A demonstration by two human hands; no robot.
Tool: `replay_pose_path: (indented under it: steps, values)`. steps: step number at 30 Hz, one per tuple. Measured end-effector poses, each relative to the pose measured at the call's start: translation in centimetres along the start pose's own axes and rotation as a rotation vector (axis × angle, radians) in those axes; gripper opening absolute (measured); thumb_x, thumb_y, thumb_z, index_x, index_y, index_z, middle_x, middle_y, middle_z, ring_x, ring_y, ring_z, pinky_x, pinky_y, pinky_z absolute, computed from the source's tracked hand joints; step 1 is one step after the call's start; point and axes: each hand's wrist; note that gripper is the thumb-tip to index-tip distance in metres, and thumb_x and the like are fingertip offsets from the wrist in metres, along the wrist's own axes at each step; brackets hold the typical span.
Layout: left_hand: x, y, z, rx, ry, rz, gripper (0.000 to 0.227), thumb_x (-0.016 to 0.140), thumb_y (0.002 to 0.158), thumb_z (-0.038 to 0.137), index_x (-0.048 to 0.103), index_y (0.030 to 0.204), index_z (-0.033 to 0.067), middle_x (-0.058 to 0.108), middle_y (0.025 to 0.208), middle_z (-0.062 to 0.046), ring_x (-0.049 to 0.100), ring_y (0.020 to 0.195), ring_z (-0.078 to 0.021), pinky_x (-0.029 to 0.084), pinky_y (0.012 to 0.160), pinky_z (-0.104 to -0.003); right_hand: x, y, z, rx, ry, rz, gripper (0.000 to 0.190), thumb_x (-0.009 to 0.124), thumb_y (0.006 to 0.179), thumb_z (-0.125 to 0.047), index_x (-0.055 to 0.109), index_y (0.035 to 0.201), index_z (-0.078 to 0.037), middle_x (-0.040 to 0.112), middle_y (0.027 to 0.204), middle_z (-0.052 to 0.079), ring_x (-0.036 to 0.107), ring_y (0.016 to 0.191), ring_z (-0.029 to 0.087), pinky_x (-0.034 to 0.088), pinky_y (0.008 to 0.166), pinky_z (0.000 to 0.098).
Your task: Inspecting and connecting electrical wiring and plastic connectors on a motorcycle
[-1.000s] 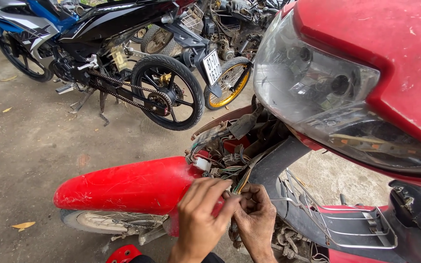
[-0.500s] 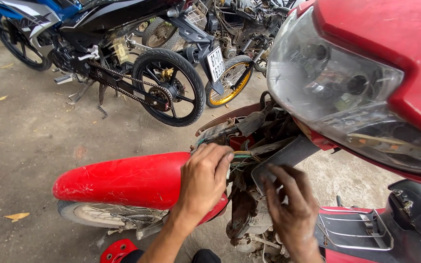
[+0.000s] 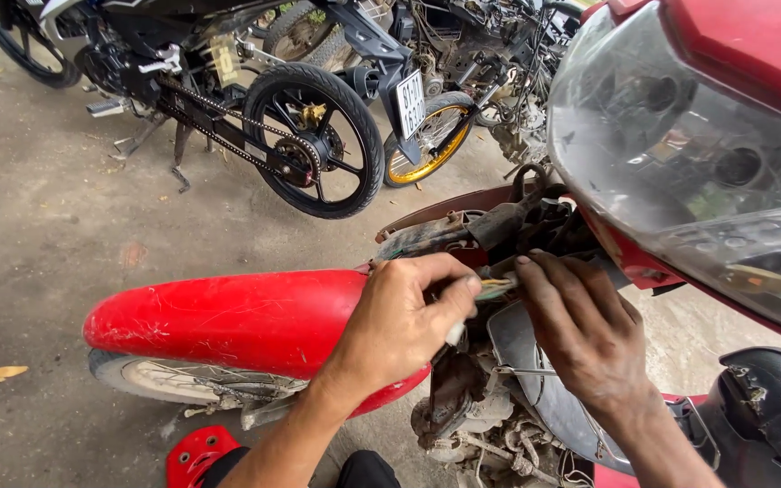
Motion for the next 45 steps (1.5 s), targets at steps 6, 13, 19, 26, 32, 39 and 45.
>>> replay_pose_path:
  steps: [6, 13, 19, 26, 32, 39, 45]
  values:
    - [0.9, -0.6, -1.5, -0.009, -0.279, -0.072, 0.019, 0.063, 0.096, 0.018, 0.076, 0.092, 0.0053, 0.080, 0.076, -0.004, 0.061, 0.055, -0.0073, 0.047, 0.047, -0.024, 1.3, -0.3, -0.6, 0.111, 0.290, 0.194, 0.015, 0.071, 0.101, 0.001, 0.072, 0.116, 0.002, 0.076, 0.118, 0.018, 0.074, 0.104, 0.030, 0.059, 0.097, 0.0393]
    - [7.1, -3.9, -1.6, 0.558, 0.155, 0.411, 0.025, 0.051, 0.107, 0.016, 0.066, 0.113, -0.0036, 0.066, 0.081, -0.015, 0.060, 0.066, -0.0319, 0.046, 0.056, -0.046, 1.5, -0.2, -0.4, 0.181, 0.402, 0.198, 0.014, 0.073, 0.100, 0.011, 0.074, 0.111, 0.003, 0.077, 0.112, 0.017, 0.074, 0.102, 0.030, 0.058, 0.099, 0.0392]
    - [11.7, -4.0, -3.5, 0.694, 0.582, 0.758, 0.036, 0.050, 0.116, 0.019, 0.072, 0.116, -0.0085, 0.076, 0.090, -0.016, 0.071, 0.074, -0.0249, 0.054, 0.058, -0.034, 1.7, 0.4, -1.0, 0.228, 0.482, 0.236, 0.005, 0.069, 0.099, 0.003, 0.072, 0.103, 0.004, 0.076, 0.104, 0.021, 0.075, 0.098, 0.031, 0.058, 0.094, 0.0375]
    - [11.9, -3.8, -3.2, 0.658, 0.556, 0.758, 0.038, 0.045, 0.118, 0.016, 0.072, 0.118, -0.0114, 0.073, 0.089, -0.017, 0.064, 0.072, -0.0234, 0.048, 0.057, -0.032, 1.4, 0.9, -1.7, 0.284, 0.509, 0.201, 0.013, 0.072, 0.098, -0.001, 0.072, 0.107, 0.008, 0.074, 0.108, 0.025, 0.074, 0.101, 0.033, 0.057, 0.099, 0.0409]
    - [11.6, -3.7, -2.9, 0.607, 0.425, 0.731, 0.053, 0.039, 0.120, 0.029, 0.070, 0.123, -0.0142, 0.061, 0.075, -0.012, 0.061, 0.066, -0.0259, 0.049, 0.057, -0.036, 0.9, 0.8, -1.1, 0.284, 0.470, 0.120, 0.017, 0.072, 0.098, -0.001, 0.074, 0.113, 0.005, 0.076, 0.113, 0.021, 0.071, 0.107, 0.029, 0.054, 0.105, 0.0376]
    - [7.7, -3.3, -4.2, 0.581, 0.200, 0.550, 0.026, 0.054, 0.105, 0.016, 0.066, 0.123, 0.0034, 0.067, 0.110, -0.017, 0.065, 0.096, -0.0313, 0.054, 0.077, -0.043, 0.8, 0.7, -0.5, 0.236, 0.526, 0.098, 0.015, 0.066, 0.100, 0.003, 0.072, 0.112, 0.008, 0.075, 0.113, 0.023, 0.074, 0.106, 0.033, 0.057, 0.099, 0.0398]
    - [5.4, 0.1, -5.3, 0.460, 0.127, 0.357, 0.022, 0.060, 0.102, 0.022, 0.069, 0.114, 0.0070, 0.075, 0.111, -0.010, 0.070, 0.099, -0.0279, 0.052, 0.084, -0.043, 0.3, 0.8, -1.1, 0.212, 0.462, 0.074, 0.015, 0.072, 0.099, 0.014, 0.073, 0.114, 0.010, 0.075, 0.116, 0.023, 0.074, 0.108, 0.032, 0.056, 0.103, 0.0407]
Point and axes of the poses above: each hand's wrist, its own y-axis towards the middle knuckle, its own x-axis out of the palm, z = x × y
